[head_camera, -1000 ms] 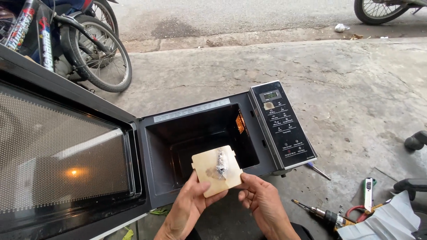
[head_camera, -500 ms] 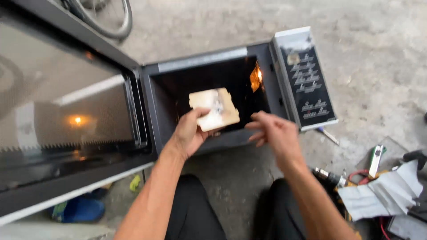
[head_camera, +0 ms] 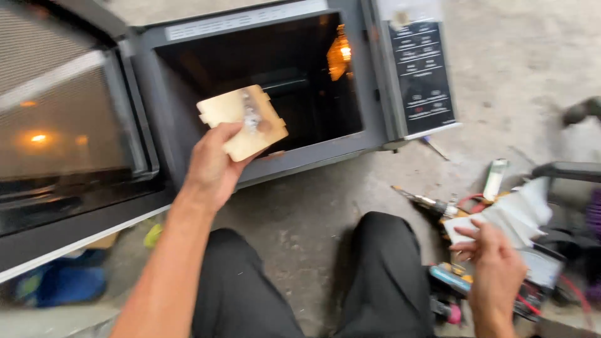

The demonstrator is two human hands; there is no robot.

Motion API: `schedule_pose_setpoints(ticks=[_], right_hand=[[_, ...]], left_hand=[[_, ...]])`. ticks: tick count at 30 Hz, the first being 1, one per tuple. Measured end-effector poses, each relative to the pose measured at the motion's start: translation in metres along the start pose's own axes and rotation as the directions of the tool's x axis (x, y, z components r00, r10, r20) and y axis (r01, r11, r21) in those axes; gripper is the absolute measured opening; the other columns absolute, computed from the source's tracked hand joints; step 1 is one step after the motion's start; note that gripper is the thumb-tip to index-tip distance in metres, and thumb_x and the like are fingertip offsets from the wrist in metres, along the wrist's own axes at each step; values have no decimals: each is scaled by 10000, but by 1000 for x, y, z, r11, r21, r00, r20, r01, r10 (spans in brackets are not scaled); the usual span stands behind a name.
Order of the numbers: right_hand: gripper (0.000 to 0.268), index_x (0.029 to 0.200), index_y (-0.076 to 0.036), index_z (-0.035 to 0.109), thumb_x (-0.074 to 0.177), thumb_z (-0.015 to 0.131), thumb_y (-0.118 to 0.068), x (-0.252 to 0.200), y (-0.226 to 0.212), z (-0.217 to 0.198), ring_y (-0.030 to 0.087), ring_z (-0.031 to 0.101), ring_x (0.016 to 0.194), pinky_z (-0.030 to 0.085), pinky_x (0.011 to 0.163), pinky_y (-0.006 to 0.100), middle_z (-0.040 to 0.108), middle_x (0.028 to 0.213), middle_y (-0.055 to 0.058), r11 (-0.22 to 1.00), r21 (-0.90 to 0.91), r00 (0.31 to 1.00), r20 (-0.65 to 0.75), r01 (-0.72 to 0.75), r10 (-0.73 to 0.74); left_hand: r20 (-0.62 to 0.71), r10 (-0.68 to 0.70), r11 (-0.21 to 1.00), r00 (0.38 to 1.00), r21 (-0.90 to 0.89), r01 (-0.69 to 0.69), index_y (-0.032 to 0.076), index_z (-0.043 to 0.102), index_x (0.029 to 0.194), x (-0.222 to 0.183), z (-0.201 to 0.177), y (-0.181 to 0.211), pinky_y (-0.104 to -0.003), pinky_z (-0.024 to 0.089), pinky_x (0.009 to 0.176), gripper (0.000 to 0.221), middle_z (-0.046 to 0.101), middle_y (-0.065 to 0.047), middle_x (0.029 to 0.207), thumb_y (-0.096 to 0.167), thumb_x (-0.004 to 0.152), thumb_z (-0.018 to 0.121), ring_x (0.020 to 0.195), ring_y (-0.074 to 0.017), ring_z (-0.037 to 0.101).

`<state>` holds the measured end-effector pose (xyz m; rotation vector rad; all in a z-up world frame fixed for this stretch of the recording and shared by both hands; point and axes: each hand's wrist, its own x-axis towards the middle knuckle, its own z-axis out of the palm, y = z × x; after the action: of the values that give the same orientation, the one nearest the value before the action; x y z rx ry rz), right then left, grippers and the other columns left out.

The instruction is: Inspecting a burnt mica waveguide cover and attempting to reinstall it into the microwave oven's internal slot.

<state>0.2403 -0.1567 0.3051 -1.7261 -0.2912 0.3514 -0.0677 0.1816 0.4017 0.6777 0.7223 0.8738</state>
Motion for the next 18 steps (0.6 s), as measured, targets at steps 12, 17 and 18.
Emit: schedule_pose_setpoints(ticks=[12,17,18], right_hand=[[472,1455,-26,726,985,681,-43,75,111,-113,278,694,1076,522,961,368,793,1248,155,856,-494,988,-98,-151,118],[484,1481,-71,730,1021,674,-211,94,31,-77,220,750,1171,551,1014,337,814,1398,66,691,-723,947,221,-1,234],[484,1481,-71,730,1021,674,-211,101,34,-72,220,750,1171,551,1014,337,814,1398,66,686,-727,946,216,-10,243]], left_hand=[[41,99,988,994,112,-103,-122,463,1555,0,22,-17,-307,642,1094,609,675,-158,1494,113,996,515,1278,-197,728],[-4,146,978,989,154,-143,-73,608,1485,-13,38,-19,-261,716,1063,553,767,-114,1451,153,981,594,1207,-155,811],[-6,135,979,991,155,-133,-73,608,1485,-11,30,-20,-261,716,1063,553,767,-114,1451,153,981,594,1207,-155,811]])
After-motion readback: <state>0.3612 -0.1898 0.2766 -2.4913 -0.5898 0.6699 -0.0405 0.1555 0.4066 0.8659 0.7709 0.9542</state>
